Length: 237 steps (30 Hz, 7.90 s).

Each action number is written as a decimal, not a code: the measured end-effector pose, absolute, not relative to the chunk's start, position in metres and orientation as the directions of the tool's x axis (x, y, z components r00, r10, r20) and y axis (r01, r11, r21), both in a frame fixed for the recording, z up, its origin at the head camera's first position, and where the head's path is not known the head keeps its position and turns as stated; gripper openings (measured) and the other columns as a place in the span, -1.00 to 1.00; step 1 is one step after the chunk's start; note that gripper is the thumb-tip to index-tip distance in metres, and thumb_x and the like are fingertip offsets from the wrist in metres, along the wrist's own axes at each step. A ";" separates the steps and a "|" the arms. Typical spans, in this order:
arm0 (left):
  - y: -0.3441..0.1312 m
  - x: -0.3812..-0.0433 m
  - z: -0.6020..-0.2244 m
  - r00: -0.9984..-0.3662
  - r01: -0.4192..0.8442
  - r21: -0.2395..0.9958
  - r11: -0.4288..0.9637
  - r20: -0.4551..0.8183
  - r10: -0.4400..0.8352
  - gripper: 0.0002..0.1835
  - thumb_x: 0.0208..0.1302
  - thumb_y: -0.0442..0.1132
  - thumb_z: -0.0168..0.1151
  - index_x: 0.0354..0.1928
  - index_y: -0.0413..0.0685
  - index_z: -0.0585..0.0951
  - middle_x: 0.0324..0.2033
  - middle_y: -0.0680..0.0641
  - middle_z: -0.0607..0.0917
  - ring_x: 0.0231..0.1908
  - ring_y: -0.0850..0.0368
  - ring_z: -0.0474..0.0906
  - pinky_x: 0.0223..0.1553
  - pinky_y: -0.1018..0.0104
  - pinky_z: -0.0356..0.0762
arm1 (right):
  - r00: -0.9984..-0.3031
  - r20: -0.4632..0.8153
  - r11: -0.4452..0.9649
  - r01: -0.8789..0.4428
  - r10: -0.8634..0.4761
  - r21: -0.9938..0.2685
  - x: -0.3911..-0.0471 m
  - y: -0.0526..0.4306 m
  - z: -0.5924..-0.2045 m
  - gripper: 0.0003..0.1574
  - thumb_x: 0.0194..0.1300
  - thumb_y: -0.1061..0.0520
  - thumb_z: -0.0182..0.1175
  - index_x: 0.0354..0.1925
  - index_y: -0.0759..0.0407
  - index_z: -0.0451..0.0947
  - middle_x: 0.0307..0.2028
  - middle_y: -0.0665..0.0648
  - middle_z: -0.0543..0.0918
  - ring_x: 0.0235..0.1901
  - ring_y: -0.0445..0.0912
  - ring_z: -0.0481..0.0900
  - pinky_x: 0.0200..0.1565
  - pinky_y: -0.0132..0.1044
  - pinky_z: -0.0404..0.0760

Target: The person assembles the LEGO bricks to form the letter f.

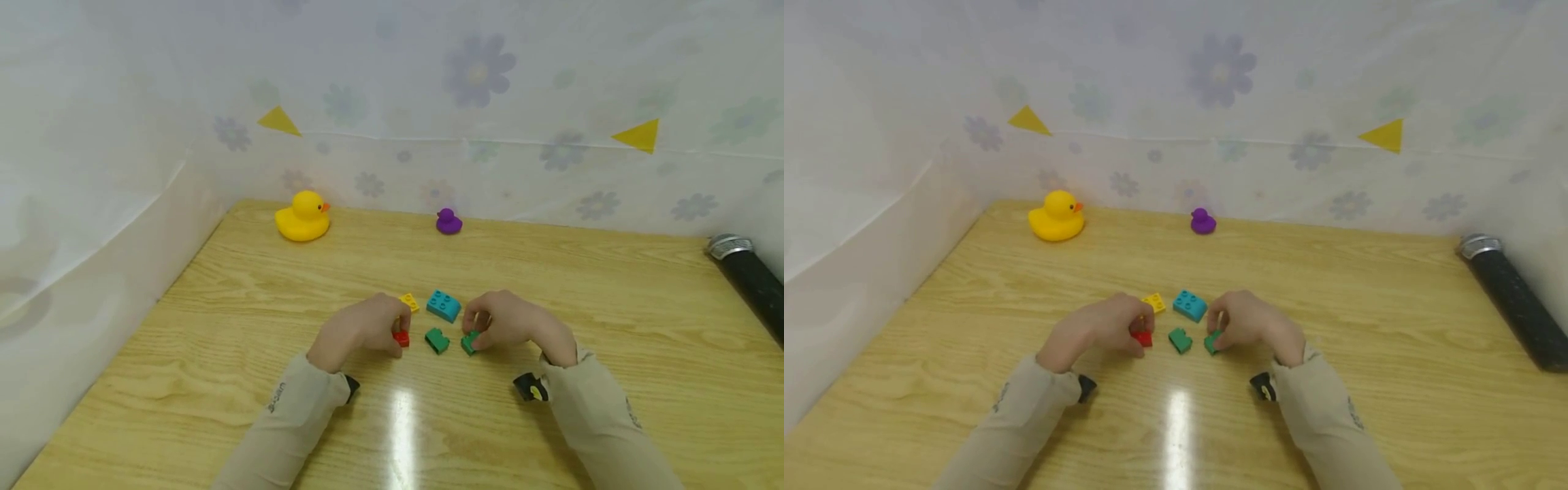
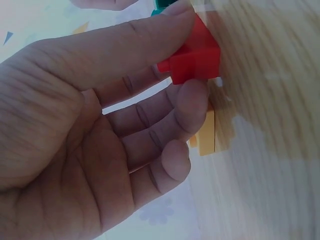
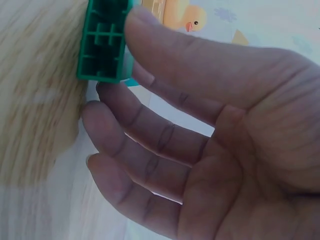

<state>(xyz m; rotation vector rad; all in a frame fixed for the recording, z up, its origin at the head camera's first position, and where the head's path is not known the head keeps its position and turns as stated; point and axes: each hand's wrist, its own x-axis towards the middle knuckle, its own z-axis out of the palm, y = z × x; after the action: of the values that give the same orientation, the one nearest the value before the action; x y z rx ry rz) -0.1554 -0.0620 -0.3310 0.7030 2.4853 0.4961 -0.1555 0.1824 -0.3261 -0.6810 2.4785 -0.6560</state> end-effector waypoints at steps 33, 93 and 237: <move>-0.063 -0.156 -0.332 -0.743 0.377 0.460 0.804 -0.368 0.559 -0.79 0.08 -0.27 0.45 -0.33 -0.02 0.56 -0.39 0.03 0.56 -0.36 0.13 0.44 -0.31 0.30 0.45 | -0.837 -0.312 0.814 -0.241 -0.450 -0.528 -0.155 0.180 -0.327 -0.74 0.12 0.15 0.40 -0.43 0.17 0.47 -0.44 0.03 0.50 -0.39 -0.09 0.40 -0.29 -0.23 0.42; -0.090 -0.176 -0.328 -0.726 0.347 0.645 0.681 -0.274 0.631 -0.78 0.12 -0.26 0.43 -0.20 -0.06 0.63 -0.29 0.03 0.65 -0.26 0.18 0.52 -0.19 0.35 0.52 | -0.845 -0.290 0.693 -0.125 -0.449 -0.710 -0.152 0.180 -0.321 -0.64 0.34 0.03 0.20 -0.11 0.30 0.42 -0.31 0.17 0.56 -0.37 -0.07 0.54 -0.36 -0.23 0.55; -0.074 -0.171 -0.330 -0.791 0.339 0.851 0.401 0.027 0.611 -0.70 0.17 -0.36 0.34 -0.03 -0.21 0.65 -0.17 -0.07 0.72 -0.21 0.14 0.66 -0.13 0.32 0.61 | -0.860 0.183 0.408 -0.401 -0.477 -0.820 -0.148 0.154 -0.325 -0.76 0.28 0.26 0.25 -0.07 0.29 0.55 -0.17 0.17 0.64 -0.18 0.03 0.64 -0.12 -0.16 0.64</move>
<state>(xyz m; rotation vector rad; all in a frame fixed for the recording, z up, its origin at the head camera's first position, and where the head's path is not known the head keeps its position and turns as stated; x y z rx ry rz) -0.1708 -0.0739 -0.3303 0.8299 2.3725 1.3396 -0.1480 0.1539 -0.3246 -0.8024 2.5684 -1.4605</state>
